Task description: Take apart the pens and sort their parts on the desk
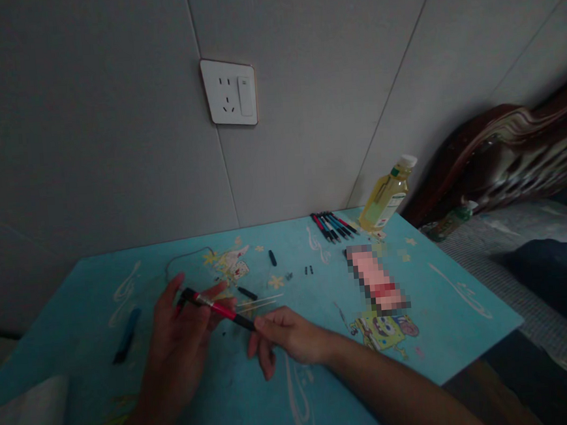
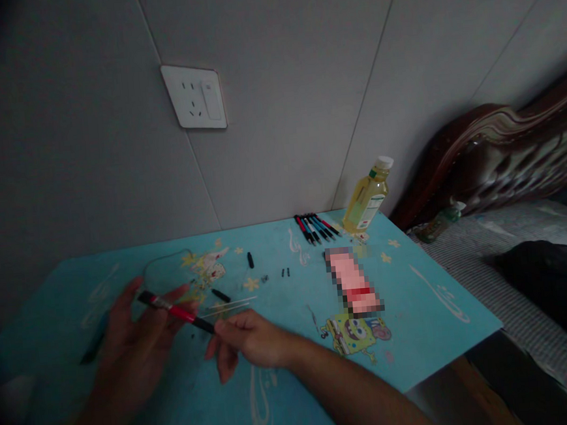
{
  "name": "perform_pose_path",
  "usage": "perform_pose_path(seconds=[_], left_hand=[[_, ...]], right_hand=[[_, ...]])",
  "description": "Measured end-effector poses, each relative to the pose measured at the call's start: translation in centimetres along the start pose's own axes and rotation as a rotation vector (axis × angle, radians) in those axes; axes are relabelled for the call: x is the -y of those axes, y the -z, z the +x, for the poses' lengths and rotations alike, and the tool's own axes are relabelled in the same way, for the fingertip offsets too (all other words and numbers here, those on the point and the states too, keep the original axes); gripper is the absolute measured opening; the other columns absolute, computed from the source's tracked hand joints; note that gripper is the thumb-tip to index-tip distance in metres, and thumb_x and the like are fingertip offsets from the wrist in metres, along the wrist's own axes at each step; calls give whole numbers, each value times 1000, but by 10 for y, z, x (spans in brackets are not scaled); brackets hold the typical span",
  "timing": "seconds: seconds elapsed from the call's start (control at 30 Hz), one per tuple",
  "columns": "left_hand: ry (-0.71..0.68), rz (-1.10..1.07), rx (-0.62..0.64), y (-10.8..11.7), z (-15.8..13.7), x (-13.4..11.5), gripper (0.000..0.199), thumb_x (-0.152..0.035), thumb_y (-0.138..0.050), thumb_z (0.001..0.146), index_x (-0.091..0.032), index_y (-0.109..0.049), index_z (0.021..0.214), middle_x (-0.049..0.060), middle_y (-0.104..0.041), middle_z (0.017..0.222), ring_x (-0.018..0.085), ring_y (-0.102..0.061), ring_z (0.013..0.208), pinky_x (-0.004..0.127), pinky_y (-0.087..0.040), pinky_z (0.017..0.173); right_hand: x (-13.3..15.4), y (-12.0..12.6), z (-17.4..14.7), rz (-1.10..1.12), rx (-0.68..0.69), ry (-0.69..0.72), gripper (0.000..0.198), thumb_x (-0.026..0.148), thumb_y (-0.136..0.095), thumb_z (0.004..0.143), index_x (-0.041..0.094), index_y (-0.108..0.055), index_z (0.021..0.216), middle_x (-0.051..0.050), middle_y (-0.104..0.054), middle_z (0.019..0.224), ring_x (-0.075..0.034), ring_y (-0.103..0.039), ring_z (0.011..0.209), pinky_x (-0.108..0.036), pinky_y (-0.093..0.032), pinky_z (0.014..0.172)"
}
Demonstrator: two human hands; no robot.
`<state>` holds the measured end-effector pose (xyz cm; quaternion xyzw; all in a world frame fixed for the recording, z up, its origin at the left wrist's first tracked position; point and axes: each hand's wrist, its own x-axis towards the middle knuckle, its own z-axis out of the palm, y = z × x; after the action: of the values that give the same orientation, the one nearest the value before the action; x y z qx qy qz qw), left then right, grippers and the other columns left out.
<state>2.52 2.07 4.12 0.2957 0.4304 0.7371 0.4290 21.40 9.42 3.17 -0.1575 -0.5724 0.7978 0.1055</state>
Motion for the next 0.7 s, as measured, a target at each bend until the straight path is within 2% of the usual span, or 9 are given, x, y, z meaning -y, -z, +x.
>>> perform_pose_path(seconds=[0.1, 0.2, 0.3, 0.4, 0.53, 0.7], left_hand=[[95, 111, 16, 3, -4, 7, 87, -29, -74, 79, -40, -22, 148, 5, -72, 107, 24, -72, 86, 38, -59, 79], [131, 169, 30, 5, -6, 9, 89, -27, -76, 77, -35, -26, 149, 4, -74, 94, 23, -72, 79, 36, -59, 74], [158, 211, 89, 5, -5, 9, 84, -25, -77, 75, -31, -32, 147, 5, -74, 92, 21, -71, 75, 35, -59, 73], [181, 255, 137, 2, -6, 10, 82, -25, -76, 75, -30, -35, 145, 5, -74, 92, 21, -71, 74, 34, -58, 73], [204, 284, 187, -2, -9, 11, 73, -26, -73, 78, -27, -38, 141, 6, -73, 92, 21, -70, 72, 35, -57, 72], [209, 327, 240, -3, -10, 12, 66, -29, -70, 81, -28, -38, 138, 6, -72, 91, 22, -70, 76, 35, -56, 74]], right_hand=[[-3, -4, -2, -124, -17, -10, 65, 67, -33, 93, 15, -66, 74, -1, -62, 56, -10, -57, 52, -22, -46, 56], [-8, -4, 0, -244, -165, 43, 65, 68, -34, 93, 15, -68, 77, -1, -60, 55, -9, -53, 47, -20, -43, 50], [-8, 0, 1, -368, -312, 119, 59, 63, -36, 95, 15, -70, 89, 1, -58, 55, -9, -48, 45, -20, -39, 47], [-2, 4, -1, -551, -407, 195, 53, 56, -37, 98, 16, -70, 88, 1, -60, 58, -9, -49, 48, -20, -38, 50], [6, 4, -6, -735, -432, 255, 46, 46, -37, 101, 17, -69, 82, 2, -61, 61, -10, -53, 54, -21, -40, 57], [7, 1, -7, -766, -416, 271, 43, 42, -37, 101, 18, -68, 82, 2, -60, 61, -10, -54, 53, -22, -40, 57]])
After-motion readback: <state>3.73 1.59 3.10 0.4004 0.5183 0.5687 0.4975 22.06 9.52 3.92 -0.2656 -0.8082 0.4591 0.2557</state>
